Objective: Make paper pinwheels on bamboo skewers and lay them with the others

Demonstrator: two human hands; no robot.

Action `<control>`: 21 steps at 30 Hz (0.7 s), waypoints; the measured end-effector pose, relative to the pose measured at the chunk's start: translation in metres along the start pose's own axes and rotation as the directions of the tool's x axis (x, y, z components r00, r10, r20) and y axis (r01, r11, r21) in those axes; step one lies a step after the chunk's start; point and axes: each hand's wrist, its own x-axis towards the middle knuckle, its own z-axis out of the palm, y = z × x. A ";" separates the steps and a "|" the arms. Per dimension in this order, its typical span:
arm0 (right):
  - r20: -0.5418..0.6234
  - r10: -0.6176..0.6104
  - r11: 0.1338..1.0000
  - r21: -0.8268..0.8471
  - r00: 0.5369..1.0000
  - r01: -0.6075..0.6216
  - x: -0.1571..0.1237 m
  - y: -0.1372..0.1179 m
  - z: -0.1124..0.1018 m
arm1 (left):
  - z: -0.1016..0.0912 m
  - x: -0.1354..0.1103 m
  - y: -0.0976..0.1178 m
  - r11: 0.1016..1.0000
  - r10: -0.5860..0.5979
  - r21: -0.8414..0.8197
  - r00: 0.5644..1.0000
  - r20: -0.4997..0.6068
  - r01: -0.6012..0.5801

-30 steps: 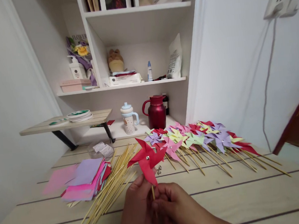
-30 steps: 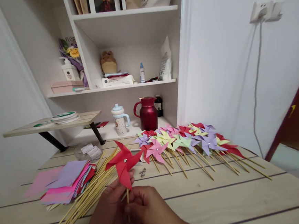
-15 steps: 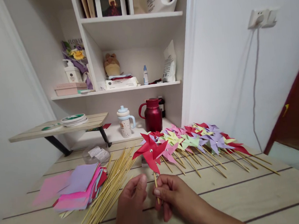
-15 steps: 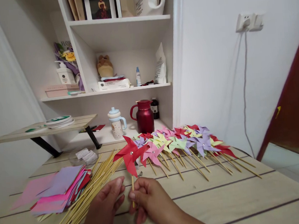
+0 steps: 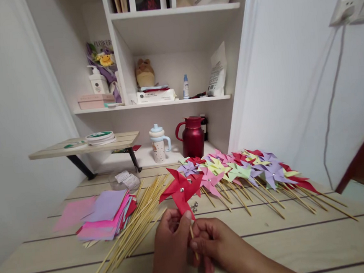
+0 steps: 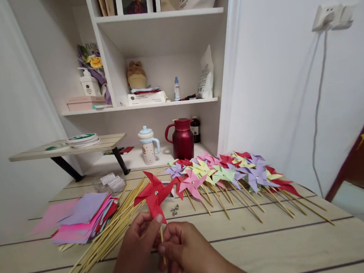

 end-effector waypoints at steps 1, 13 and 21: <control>0.004 0.008 1.000 0.002 1.000 -0.008 0.000 0.000 0.000 | 0.000 0.001 0.001 1.000 0.000 0.000 1.000 -0.001 0.000; 0.005 0.007 1.000 -0.009 1.000 -0.007 0.000 -0.003 0.001 | 0.000 0.003 0.003 0.994 0.017 0.108 1.000 0.002 -0.017; 0.014 0.008 1.000 0.007 1.000 -0.009 0.000 0.001 0.001 | -0.001 0.000 0.003 0.965 0.077 0.252 0.997 -0.007 -0.073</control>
